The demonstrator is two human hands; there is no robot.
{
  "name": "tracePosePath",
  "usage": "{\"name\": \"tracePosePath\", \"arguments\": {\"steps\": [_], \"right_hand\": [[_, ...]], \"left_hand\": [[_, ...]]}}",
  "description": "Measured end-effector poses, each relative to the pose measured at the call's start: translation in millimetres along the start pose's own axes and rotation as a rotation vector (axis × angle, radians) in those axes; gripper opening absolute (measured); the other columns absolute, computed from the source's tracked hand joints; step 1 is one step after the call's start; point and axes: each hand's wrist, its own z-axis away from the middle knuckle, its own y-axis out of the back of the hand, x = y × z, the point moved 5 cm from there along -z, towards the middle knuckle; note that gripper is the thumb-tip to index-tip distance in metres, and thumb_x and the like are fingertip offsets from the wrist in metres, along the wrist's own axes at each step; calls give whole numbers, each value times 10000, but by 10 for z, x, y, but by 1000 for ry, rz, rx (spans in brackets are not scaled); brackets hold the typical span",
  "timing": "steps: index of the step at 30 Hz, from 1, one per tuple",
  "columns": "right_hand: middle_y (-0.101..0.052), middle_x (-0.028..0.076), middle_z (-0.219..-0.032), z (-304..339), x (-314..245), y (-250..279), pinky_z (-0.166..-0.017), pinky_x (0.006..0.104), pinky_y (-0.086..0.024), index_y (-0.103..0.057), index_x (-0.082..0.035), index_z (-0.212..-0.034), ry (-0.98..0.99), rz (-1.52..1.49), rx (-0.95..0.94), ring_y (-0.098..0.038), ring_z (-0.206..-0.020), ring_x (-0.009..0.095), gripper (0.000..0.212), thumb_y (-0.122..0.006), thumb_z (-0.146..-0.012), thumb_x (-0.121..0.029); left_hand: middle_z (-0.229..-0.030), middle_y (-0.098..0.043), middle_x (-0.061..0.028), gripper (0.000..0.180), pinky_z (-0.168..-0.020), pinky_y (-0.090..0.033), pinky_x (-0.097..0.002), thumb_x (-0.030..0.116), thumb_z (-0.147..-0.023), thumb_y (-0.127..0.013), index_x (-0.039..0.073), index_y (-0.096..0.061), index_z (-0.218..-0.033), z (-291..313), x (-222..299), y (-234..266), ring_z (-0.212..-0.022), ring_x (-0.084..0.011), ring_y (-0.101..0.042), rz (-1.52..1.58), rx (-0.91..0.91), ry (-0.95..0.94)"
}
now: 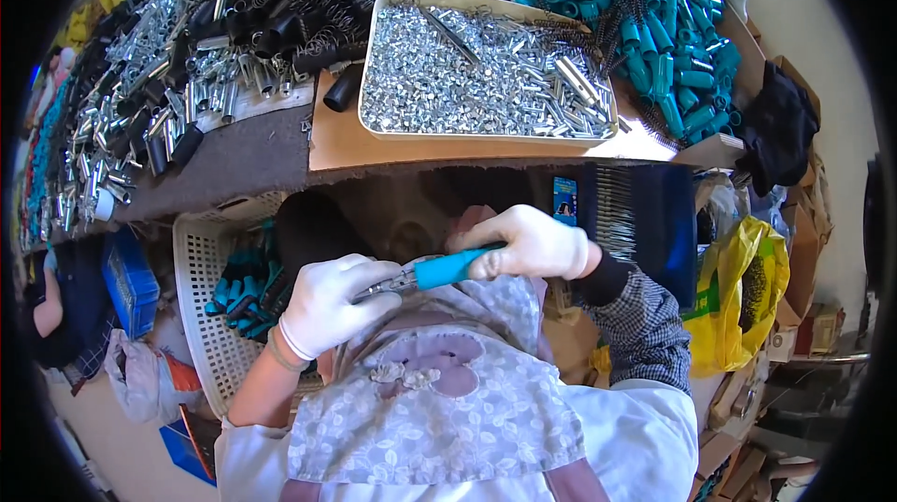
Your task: Assembling mechanical handle components using metal tubes, plastic housings, and internal springs.
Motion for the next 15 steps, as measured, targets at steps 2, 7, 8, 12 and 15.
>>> {"name": "tracePosePath", "arguments": {"steps": [2, 7, 8, 12, 15], "right_hand": [[-727, 150, -816, -45, -32, -155, -683, 346, -540, -750, -7, -1096, 60, 50, 82, -688, -706, 214, 313, -742, -858, -210], [-707, 78, -787, -83, 139, -432, -557, 281, -500, -728, 12, -1150, -129, -282, -10, -627, -597, 115, 343, -716, -928, -249], [-700, 57, -792, -76, 154, -498, -538, 258, -489, -721, 16, -1167, -187, -401, -64, -614, -589, 90, 354, -706, -945, -258], [-709, 50, -825, -73, 199, -577, -563, 250, -505, -708, 11, -1205, -164, -401, -122, -625, -599, 99, 375, -703, -955, -269], [-707, 51, -794, -74, 190, -595, -561, 255, -500, -672, 8, -1278, -96, -229, -46, -639, -599, 112, 434, -706, -950, -274]], "left_hand": [[-887, -714, -123, 394, -672, -564, -364, 209, -763, -812, 65, -718, -1118, -16, 53, -50, -757, -300, -707, -49, 6, 36], [-811, -679, -93, 509, -631, -548, -374, 305, -748, -831, 111, -694, -1197, -38, 163, -96, -713, -285, -690, -244, -92, -2], [-830, -696, -110, 492, -641, -547, -379, 273, -709, -858, 118, -719, -1155, -7, 153, -125, -738, -299, -697, -213, -117, 21], [-870, -705, -113, 493, -671, -557, -375, 271, -713, -856, 112, -724, -1161, 52, 157, -211, -759, -301, -700, -186, -168, 5], [-893, -705, -121, 520, -703, -563, -376, 267, -713, -860, 100, -716, -1184, 75, 137, -278, -792, -302, -701, -182, -191, 34]]}}
